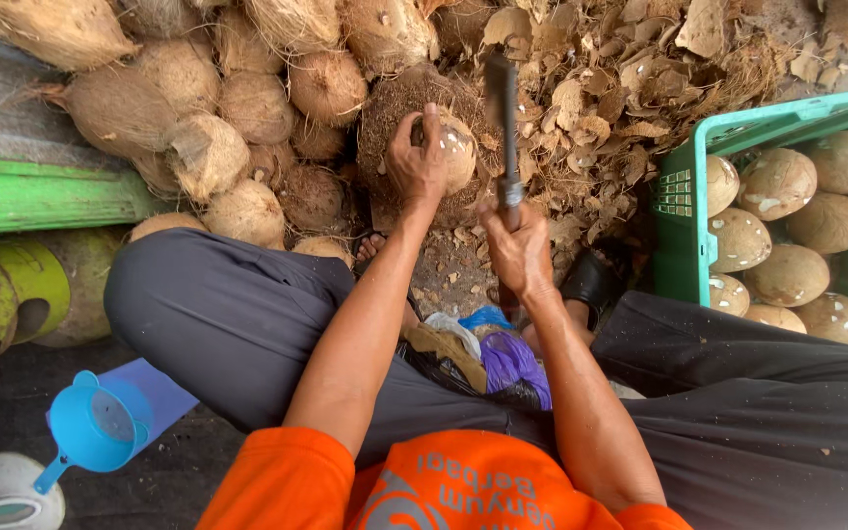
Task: The person sits on the ground and uses a machete to chop and trim the fibrous husk off coconuts, rotating each coconut to cut away the outer husk, then places the trimmed coconuts into a green plastic crate beside them.
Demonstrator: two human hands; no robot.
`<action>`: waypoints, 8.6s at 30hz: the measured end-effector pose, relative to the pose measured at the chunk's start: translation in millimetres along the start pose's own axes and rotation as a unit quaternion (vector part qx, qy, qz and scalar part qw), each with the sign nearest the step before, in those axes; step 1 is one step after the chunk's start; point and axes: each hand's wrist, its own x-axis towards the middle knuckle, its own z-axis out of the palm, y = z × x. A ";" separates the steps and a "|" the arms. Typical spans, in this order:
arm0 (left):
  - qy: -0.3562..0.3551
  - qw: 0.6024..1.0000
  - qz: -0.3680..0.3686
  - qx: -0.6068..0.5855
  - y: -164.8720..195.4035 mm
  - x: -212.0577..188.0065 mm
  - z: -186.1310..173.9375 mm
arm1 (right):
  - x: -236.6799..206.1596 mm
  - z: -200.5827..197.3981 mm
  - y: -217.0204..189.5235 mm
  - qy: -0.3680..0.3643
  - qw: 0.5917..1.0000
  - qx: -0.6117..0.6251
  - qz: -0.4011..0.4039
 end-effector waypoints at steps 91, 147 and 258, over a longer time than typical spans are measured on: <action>-0.023 0.993 0.074 0.087 -5.0 7.6 -18.2 | 6.3 9.9 -7.5 -0.069 0.995 -0.060 0.043; -0.092 0.982 0.067 0.148 -13.8 4.6 -19.8 | 17.4 31.1 45.9 -0.095 0.972 -0.087 0.195; 0.033 0.978 -0.205 0.008 -3.0 10.5 -30.8 | -1.9 24.9 4.5 -0.061 0.991 -0.088 0.079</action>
